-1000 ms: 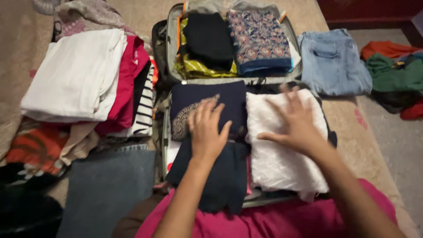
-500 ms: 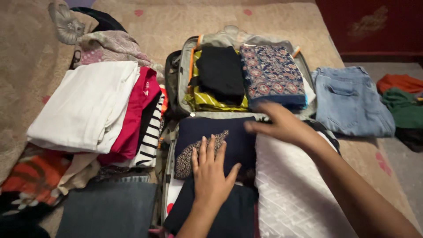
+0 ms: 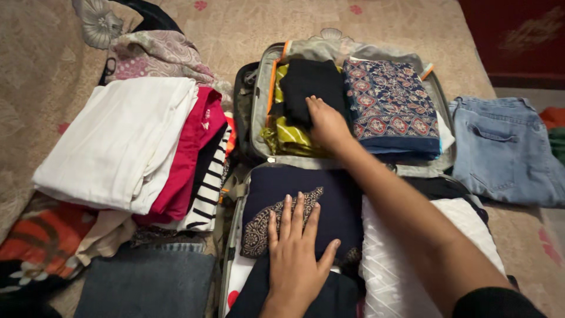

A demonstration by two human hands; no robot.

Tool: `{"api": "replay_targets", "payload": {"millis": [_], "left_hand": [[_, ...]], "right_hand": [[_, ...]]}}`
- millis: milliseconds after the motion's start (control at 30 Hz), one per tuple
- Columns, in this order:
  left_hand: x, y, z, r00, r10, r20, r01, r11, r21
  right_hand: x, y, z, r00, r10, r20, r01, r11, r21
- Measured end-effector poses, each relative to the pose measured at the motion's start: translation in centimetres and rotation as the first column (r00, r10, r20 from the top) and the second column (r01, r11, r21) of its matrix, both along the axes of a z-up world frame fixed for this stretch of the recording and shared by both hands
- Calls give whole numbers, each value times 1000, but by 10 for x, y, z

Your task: The person folds various garments and places them into an open suitcase. They handle shirts, pants, and patterned fabrics, arranging them neatly inside the luggage.

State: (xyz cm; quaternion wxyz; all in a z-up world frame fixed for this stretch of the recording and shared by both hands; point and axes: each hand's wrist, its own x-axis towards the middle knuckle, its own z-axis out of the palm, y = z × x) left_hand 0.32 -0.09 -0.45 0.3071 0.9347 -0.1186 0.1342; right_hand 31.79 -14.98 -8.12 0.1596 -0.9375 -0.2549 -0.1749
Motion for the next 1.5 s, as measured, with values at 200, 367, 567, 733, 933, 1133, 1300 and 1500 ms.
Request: {"api": "replay_targets", "payload": {"millis": [200,367,567,733,933,1133,1300,1500], "left_hand": [[0,1,2,1000,-1,-4,1,1000,-9],[0,0,3,1000,3,-11,-3,1000,-9],[0,0,2,1000,4,-19,-4,1000,-11],[1,1,3,1000,-1,-8,1,999,-42],[1,1,7,998,2,-59,-3,1000,-24],[1,2,10,998,-1,-58,-1,999,-34],[2,1,9,998,3,-64,-6,999,-42],[2,0,10,997,6,-83,-9,999,-37]], "right_hand": [[19,-22,51,927,-204,-315,126,960,-250],[-12,-6,44,954,109,-280,-171,964,-206],[-15,48,33,895,433,-107,-445,884,-146],[-10,63,-12,899,404,-167,-434,781,-449],[14,86,-54,900,426,-94,-398,717,-573],[-6,65,-21,871,377,-315,-456,859,-233],[-42,52,7,780,536,-321,-252,740,624],[-29,108,-11,425,317,-848,498,701,511]]}}
